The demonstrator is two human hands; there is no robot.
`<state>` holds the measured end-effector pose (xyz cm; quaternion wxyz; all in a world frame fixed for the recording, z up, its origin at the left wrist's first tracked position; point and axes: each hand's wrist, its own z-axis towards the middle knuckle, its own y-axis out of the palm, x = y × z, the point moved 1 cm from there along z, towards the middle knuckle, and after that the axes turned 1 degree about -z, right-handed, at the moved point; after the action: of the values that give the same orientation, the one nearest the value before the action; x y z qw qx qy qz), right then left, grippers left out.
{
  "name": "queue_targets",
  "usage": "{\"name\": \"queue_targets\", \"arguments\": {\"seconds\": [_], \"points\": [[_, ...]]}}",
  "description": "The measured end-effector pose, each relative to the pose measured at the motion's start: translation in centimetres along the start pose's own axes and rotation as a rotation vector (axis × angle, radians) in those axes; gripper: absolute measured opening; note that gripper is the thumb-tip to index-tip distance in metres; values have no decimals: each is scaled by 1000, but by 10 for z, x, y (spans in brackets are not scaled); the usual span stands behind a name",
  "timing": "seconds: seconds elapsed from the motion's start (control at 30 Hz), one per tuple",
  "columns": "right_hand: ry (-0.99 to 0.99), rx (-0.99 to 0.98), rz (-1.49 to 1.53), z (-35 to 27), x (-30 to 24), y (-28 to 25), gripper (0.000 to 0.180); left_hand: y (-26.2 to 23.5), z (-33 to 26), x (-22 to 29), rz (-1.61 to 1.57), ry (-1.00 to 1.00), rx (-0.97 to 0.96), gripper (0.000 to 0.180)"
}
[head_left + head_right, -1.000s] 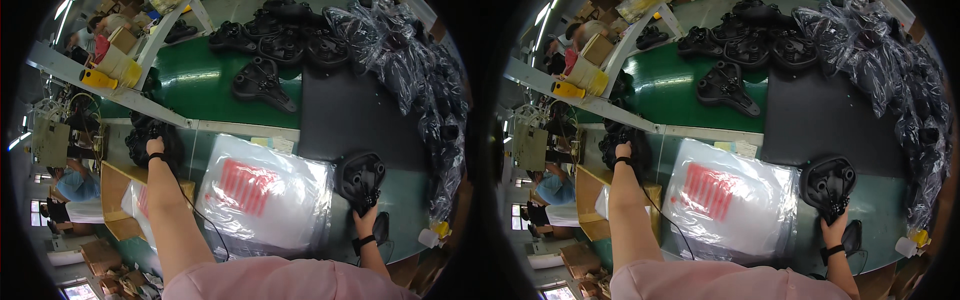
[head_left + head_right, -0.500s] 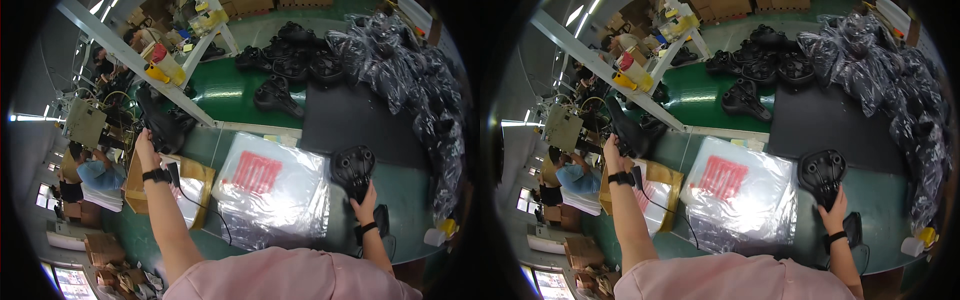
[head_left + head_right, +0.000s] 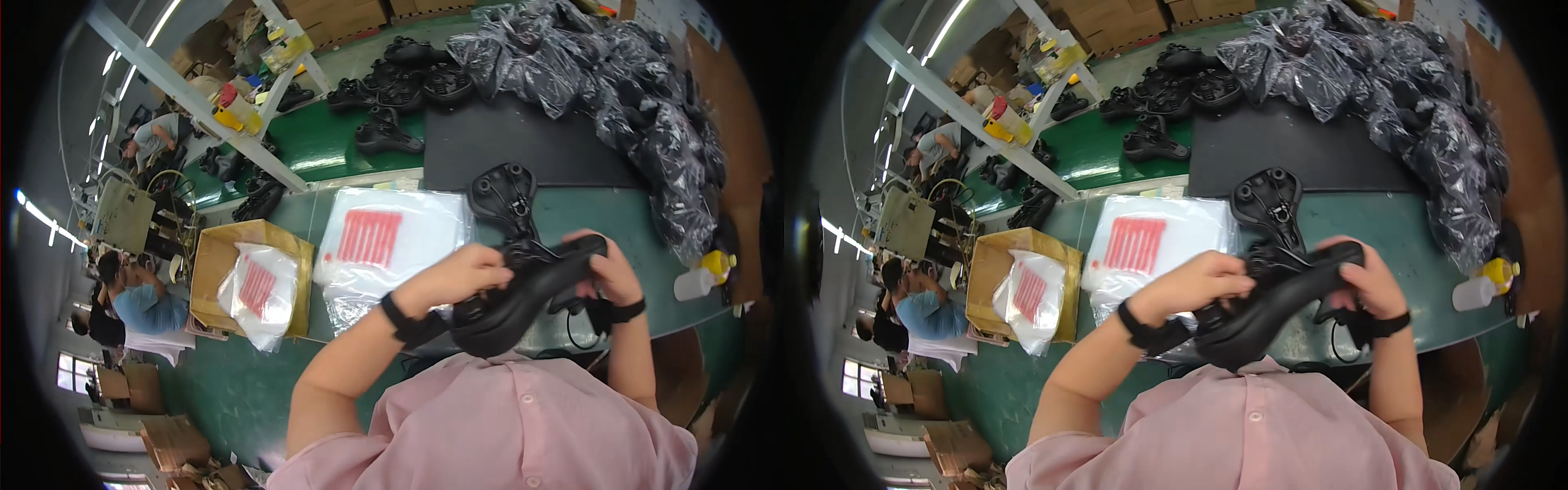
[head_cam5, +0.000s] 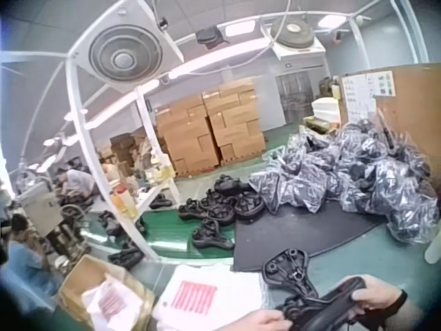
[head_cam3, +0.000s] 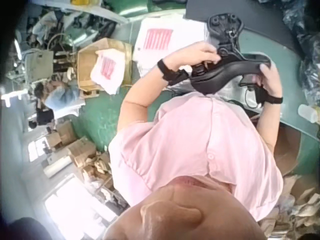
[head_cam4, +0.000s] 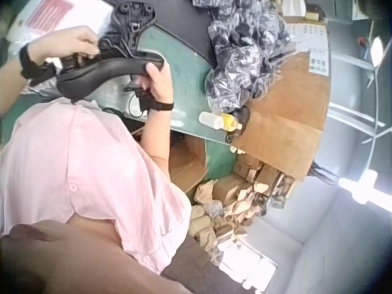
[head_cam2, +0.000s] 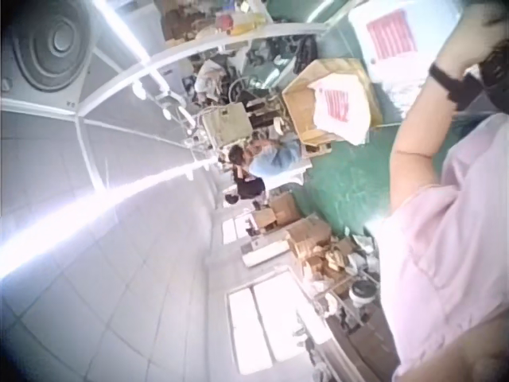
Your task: The person repeatedly picks up black bicycle seats from a pile, wipes them with a cloth, and places them into clear plastic bags on a green workbench. The person handles the seats one at a time, turning them over to clean different sides before bagging them.
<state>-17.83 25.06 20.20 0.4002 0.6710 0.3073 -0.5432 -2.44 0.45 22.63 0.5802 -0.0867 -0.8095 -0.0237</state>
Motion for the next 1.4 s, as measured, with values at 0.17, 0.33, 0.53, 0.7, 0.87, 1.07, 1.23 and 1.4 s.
{"name": "queue_targets", "arguments": {"seconds": [0.17, 0.33, 0.53, 0.7, 0.87, 1.07, 1.23, 1.4], "points": [[51, 472, 171, -155, 36, -56, 56, 114, 84, 11, 313, 242, -217, 23], [-121, 1024, 319, -297, 77, -55, 48, 216, 133, 13, 281, 428, -354, 26], [-184, 1771, 277, -460, 177, -33, 44, 164, 122, -37, 192, 283, -212, 29], [211, 2058, 46, -527, 278, -42, 38, 55, 56, -140, 179, -49, 237, 25], [178, 2473, 524, -519, 371, -45, 50, 6, -1, -175, -23, -321, 480, 26], [666, 2113, 383, -504, 422, -36, 27, -16, -39, -192, -61, -365, 543, 29], [-59, 1641, -86, -326, 219, -91, 13, -21, -58, -206, 24, -385, 469, 30], [35, 877, -313, -83, 114, -75, 39, -32, -58, -215, 34, -300, 432, 30]]}}
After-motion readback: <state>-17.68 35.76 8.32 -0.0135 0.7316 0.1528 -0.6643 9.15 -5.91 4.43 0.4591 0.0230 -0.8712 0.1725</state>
